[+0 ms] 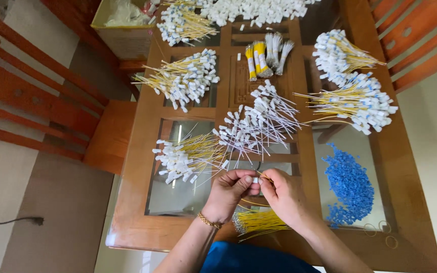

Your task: Manually insert small wires into white plastic connectors at a workstation.

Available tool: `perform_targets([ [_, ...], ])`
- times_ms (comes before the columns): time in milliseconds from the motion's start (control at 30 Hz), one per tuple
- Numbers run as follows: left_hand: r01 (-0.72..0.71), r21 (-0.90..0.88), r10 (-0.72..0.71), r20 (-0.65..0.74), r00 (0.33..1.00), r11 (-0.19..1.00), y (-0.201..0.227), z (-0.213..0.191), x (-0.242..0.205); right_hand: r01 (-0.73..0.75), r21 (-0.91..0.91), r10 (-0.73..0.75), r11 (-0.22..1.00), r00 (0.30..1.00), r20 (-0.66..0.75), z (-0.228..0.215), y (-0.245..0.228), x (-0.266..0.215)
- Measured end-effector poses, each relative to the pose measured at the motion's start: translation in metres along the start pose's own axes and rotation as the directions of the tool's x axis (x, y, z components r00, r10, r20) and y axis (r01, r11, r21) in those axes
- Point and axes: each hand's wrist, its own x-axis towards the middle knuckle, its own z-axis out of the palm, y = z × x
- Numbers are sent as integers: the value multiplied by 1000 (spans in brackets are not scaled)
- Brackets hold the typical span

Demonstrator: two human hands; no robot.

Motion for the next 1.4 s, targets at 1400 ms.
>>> perform_targets([
  [1400, -71, 778, 181, -56, 982, 624, 61, -18, 15, -6, 331, 19, 944, 999, -36, -30, -7, 8],
])
